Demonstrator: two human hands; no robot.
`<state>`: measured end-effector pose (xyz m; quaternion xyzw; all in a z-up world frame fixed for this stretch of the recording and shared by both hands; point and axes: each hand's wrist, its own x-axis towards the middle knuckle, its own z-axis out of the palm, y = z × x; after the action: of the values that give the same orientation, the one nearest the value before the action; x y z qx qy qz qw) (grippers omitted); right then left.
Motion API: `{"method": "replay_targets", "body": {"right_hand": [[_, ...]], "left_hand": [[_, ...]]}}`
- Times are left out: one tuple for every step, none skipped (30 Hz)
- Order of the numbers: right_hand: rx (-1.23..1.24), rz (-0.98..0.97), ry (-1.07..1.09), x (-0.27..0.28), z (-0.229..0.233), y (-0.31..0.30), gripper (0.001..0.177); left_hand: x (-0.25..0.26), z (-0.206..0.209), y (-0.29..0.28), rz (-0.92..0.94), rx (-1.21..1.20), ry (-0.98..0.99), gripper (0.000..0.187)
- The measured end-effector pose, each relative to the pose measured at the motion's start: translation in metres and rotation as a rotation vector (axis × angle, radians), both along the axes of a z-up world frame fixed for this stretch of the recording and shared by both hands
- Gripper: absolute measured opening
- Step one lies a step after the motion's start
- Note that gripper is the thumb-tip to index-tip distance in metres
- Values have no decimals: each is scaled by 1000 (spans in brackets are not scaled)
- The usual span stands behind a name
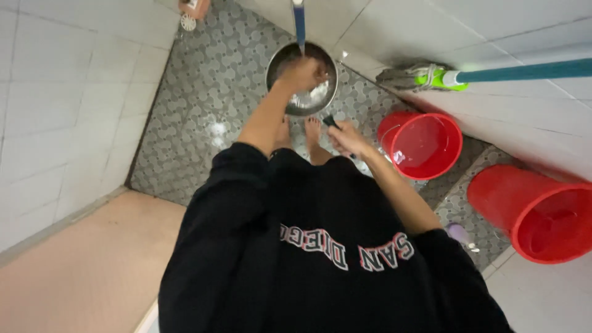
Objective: Washing a metal pot and a yellow plastic bowl under a water faucet in a bathroom setting.
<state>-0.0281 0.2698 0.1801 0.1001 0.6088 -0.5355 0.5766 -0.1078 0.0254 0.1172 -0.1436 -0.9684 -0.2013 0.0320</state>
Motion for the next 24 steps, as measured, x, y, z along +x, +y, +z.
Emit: {"method": "replay_targets", "body": {"right_hand": [[11, 2, -14, 0, 5, -1, 25], [21, 4, -28, 0, 10, -1, 21], [28, -1, -28, -1, 10, 1, 21], [0, -32, -44, -3, 9, 3, 22], [-31, -63, -57, -5, 7, 4, 22], [-28, -69, -56, -7, 1, 9, 22], [-27, -87, -25, -8, -5, 13, 25], [-25, -104, 5, -8, -11, 16, 27], [-25, -107, -3, -4, -13, 22, 27], [-7, -124, 4, 1, -15, 27, 29], [8, -139, 20, 0, -17, 32, 30], [8, -138, 21, 0, -17, 31, 30], [0, -134, 25, 0, -17, 31, 30], [-8, -131, 29, 1, -16, 30, 31], [-12, -123, 25, 1, -17, 26, 31], [-7, -111, 25, 1, -18, 22, 29], [-4, -103, 30, 0, -19, 17, 27], [-11, -98, 31, -8, -21, 14, 27], [25, -108, 21, -11, -21, 14, 25], [60, -118, 10, -14, -22, 15, 24], [57, -111, 11, -14, -22, 17, 24], [79, -110, 22, -15, -21, 20, 26], [100, -112, 35, -17, -20, 23, 27], [98, -107, 36, -19, -23, 24, 27]], "left_hand": [[-17, -3, -3, 49, 144, -394, 25], [-35, -6, -6, 97, 286, -789, 32], [-39, -17, -2, 89, 290, -790, 32], [-43, -29, 2, 31, 315, -779, 37], [-47, -40, 4, -26, 337, -765, 47], [-45, -31, 15, -32, 338, -765, 47], [-41, -22, 24, 87, 316, -545, 43], [-36, -13, 32, 203, 293, -323, 40], [-31, -37, 33, 202, 292, -332, 40], [-25, -60, 34, 42, 223, -294, 34], [-26, -83, 35, -116, 152, -246, 31], [-30, -94, 30, -115, 151, -245, 31], [-34, -104, 25, -34, 173, -567, 35], [-38, -114, 20, 47, 194, -888, 39], [-32, -113, 24, 57, 194, -891, 39], [-26, -111, 27, 269, 150, -665, 38], [-23, -108, 29, 467, 101, -426, 38], [-20, -123, 34, 473, 96, -423, 38], [-9, -138, 42, 424, 17, -439, 32], [1, -153, 51, 374, -62, -455, 27], [4, -152, 51, 382, -62, -454, 27], [7, -152, 50, 206, -14, -523, 28], [8, -151, 50, 26, 36, -588, 31], [3, -130, 38, 32, 36, -586, 31]]}}
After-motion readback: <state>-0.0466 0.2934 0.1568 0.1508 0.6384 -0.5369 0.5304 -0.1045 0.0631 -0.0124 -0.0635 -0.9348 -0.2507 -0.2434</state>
